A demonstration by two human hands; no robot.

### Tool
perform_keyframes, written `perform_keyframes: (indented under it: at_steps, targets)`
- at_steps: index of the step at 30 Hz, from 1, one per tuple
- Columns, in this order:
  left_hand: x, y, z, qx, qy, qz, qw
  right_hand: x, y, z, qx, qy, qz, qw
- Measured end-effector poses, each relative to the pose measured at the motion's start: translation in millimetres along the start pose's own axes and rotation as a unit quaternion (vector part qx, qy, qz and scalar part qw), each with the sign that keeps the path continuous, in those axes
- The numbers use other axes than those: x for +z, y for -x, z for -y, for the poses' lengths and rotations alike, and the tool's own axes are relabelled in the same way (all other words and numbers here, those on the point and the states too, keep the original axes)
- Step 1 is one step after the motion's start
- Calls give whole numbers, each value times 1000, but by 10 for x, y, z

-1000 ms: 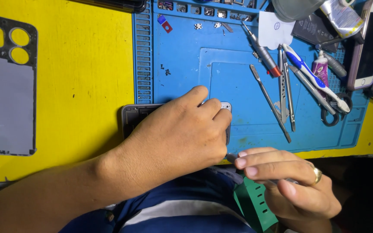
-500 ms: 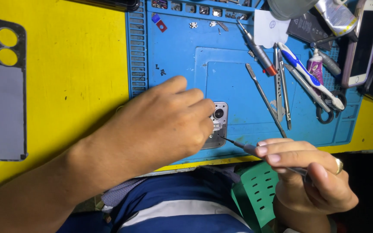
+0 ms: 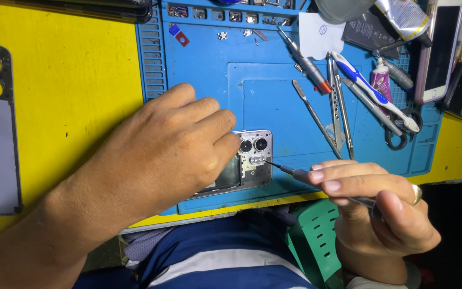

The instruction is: Disassembling a smartphone by unscrewing internal components and removing parts using precision tools.

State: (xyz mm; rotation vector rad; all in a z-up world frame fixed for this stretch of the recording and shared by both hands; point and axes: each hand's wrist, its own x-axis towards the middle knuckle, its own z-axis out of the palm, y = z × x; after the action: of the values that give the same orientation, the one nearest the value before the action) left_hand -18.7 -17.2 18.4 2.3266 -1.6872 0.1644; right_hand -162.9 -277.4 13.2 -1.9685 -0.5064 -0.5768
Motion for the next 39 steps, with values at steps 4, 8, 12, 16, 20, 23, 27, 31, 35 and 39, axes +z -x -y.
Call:
perform_keyframes:
  at_steps: [4,8,12,16,20,23,27,31,35,39]
  targets:
    - [-5,0,0,-3,7,-7,1000,-18,5,-40,7,-35,21,999]
    - [-10,-5,-8,4,13,-6,1000,-37,-65,-168,-27,-15,3,1000]
    - [30,-17,-43,12,27,-12,999,-255,49,-273,34,79,-9,996]
    - [22,-78,-154,30,37,0,999,-360,-365,-395,101,157,32,982]
    - [35,-164,-310,50,3,44,998,-643,-561,-711,43,340,126,931]
    - [7,-263,-411,53,6,78,996,-713,-624,-833,28,360,125,924]
    - [-47,-426,-525,62,-12,177,982,-666,-617,-748,27,361,115,925]
    - [-16,-520,-545,81,-10,226,971,-591,-587,-554,50,351,131,926]
    - [-1,-480,-561,103,-39,201,974,-457,-525,-420,137,301,178,927]
    - [22,-406,-571,123,-60,146,980,-367,-441,-498,120,382,193,896]
